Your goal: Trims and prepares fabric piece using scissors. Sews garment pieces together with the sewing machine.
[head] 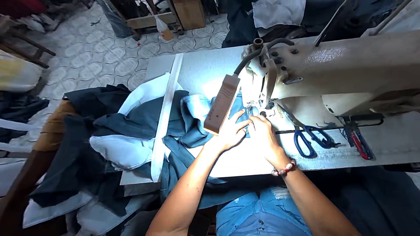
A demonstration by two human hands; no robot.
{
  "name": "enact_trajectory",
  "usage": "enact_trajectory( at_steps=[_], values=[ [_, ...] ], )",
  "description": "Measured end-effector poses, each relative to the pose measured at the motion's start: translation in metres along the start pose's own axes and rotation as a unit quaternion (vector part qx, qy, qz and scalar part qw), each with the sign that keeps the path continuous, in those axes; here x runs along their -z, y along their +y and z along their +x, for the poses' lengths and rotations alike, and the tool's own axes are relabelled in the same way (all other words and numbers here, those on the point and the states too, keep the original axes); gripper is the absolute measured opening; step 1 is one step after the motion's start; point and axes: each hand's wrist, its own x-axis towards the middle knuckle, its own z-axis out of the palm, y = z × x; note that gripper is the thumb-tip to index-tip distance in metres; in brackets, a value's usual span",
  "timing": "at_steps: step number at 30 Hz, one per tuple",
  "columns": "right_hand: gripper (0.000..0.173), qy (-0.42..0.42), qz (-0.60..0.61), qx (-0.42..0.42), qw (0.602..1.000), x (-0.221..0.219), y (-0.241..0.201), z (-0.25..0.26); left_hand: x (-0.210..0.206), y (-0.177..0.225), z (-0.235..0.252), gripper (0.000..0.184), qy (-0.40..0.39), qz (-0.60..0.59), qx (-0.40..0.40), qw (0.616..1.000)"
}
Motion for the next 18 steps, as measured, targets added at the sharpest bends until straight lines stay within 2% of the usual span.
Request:
enact_trajectory(
  at_steps=[4,8,12,15,18],
  values=[
    [0.028,0.087,0.017,0.046,0.995,0.000,0.017,-0.021,0.000,0.004,-0.012,0.046,0.001,0.010,-0.002,1.000],
    [0.031,0.120,-0.007,0.062,0.991,-0.005,0.021,-0.035,-0.017,0.015,-0.023,0.028,0.198,-0.003,0.018,0.980],
    [0.060,0.130,0.063,0.053,0.988,-0.021,0.016,-0.018,-0.011,0.033,-0.021,0.030,0.256,-0.088,0.092,0.958],
    [0.059,0.166,0.155,0.052,0.972,-0.030,0.016,-0.005,-0.022,0.035,-0.025,0.022,0.341,-0.029,0.068,0.937],
    [0.062,0.169,0.100,0.079,0.977,-0.025,0.017,-0.009,-0.030,0.035,-0.033,0.020,0.360,-0.010,0.062,0.931]
  ],
)
